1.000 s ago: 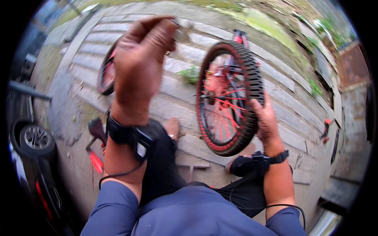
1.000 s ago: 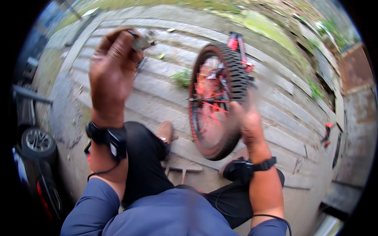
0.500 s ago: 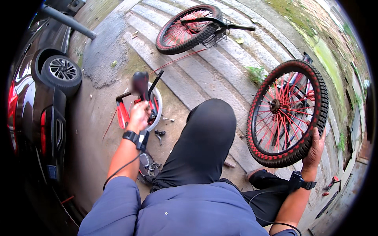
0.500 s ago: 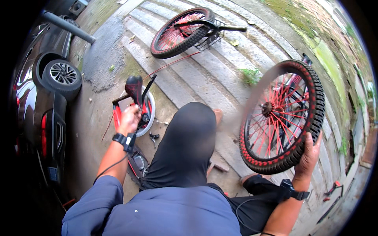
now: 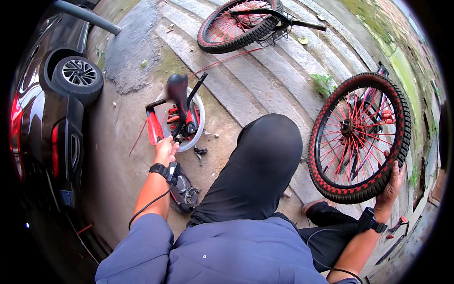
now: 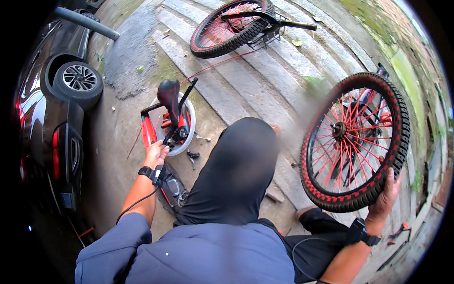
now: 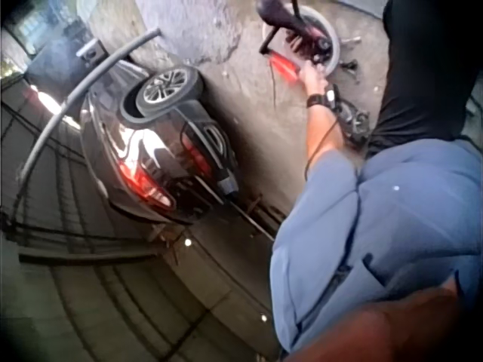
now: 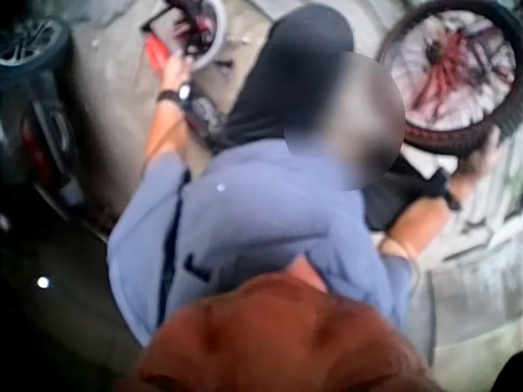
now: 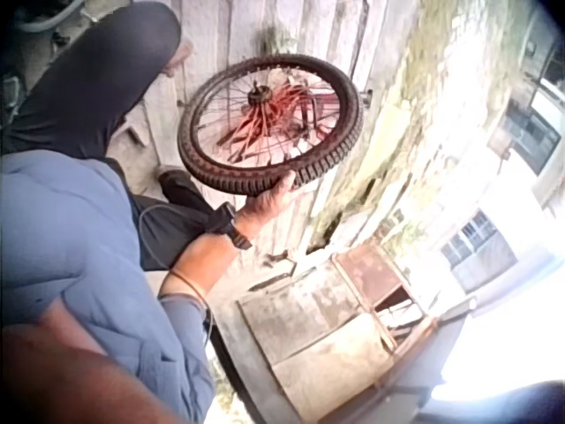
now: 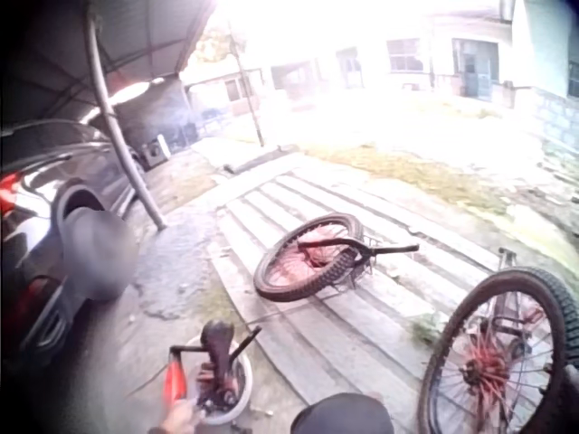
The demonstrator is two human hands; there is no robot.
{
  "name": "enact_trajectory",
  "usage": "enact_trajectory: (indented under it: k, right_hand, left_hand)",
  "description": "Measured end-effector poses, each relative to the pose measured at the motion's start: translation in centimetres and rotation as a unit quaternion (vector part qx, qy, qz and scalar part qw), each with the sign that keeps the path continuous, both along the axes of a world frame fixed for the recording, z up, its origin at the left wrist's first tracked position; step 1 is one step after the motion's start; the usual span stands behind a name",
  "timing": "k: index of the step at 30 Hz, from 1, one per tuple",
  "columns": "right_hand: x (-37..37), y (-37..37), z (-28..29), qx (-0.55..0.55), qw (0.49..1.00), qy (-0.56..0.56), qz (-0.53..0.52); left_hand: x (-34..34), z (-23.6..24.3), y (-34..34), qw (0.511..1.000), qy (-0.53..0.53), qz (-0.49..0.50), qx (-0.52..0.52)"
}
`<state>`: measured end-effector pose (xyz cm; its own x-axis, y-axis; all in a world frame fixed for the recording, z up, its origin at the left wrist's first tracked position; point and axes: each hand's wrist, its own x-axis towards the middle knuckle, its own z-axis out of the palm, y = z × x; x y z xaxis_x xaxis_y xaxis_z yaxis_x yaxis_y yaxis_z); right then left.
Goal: The person disassembles the rear wheel of a bicycle, using a wrench to loosen the axle nuts and removing the wheel from the frame. They then remove the cassette and chain from the wheel hub and inspect the components.
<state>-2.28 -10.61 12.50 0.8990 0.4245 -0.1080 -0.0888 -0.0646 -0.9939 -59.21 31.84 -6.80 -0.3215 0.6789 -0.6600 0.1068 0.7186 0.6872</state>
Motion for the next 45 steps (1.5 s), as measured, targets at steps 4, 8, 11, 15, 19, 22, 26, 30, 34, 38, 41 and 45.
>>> enact_trajectory:
  k: [4, 8, 11, 15, 19, 22, 26, 30, 34, 38, 41, 45]
  right_hand:
    - [0.2, 0.0, 0.1, 0.009, 1.000, 0.002, -0.007]
    - [1.6, -0.4, -0.3, -0.129, 0.989, -0.059, -0.049]
    - [0.6, 1.1, 1.8, -0.125, 0.991, -0.053, -0.019]
    - [0.9, 0.3, 1.7, -0.099, 0.993, -0.035, -0.045]
    - [1.1, -0.6, 1.4, -0.094, 0.993, -0.059, -0.031]
    - [1.3, -0.2, 1.3, -0.075, 0.996, -0.045, -0.010]
    - [1.6, -0.8, 0.4, -0.096, 0.993, -0.068, -0.023]
    - [1.8, -0.9, -0.2, -0.099, 0.990, -0.102, -0.014]
    - [2.2, -1.3, -0.5, -0.081, 0.994, -0.068, -0.022]
    - [2.4, -1.5, -0.3, -0.083, 0.995, -0.021, -0.048]
    - [2.6, -1.5, -0.2, -0.085, 0.995, -0.007, -0.054]
    - [2.7, -1.5, -0.2, -0.090, 0.994, -0.022, -0.056]
  left_hand:
    - [1.5, 0.2, 1.5, 0.992, -0.051, -0.108, 0.052]
    - [13.9, 6.3, 1.7, 0.964, -0.119, -0.215, 0.106]
    - [22.7, 11.3, 2.7, 0.928, -0.161, -0.255, 0.219]
    - [34.9, 20.8, 1.0, 0.859, -0.258, -0.349, 0.272]
    - [43.6, 28.1, -4.5, 0.755, -0.343, -0.468, 0.306]
    - [47.3, 29.4, -9.1, 0.689, -0.272, -0.580, 0.340]
    - [52.1, 24.0, -14.4, 0.647, -0.181, -0.696, 0.255]
    - [52.7, 15.9, -18.1, 0.634, -0.138, -0.733, 0.204]
    - [51.1, 10.9, -20.7, 0.633, -0.121, -0.747, 0.160]
    - [51.0, 7.7, -21.0, 0.661, -0.054, -0.719, 0.209]
    - [51.6, 6.3, -20.1, 0.694, -0.006, -0.682, 0.230]
    - [51.9, 5.1, -19.9, 0.679, 0.025, -0.676, 0.285]
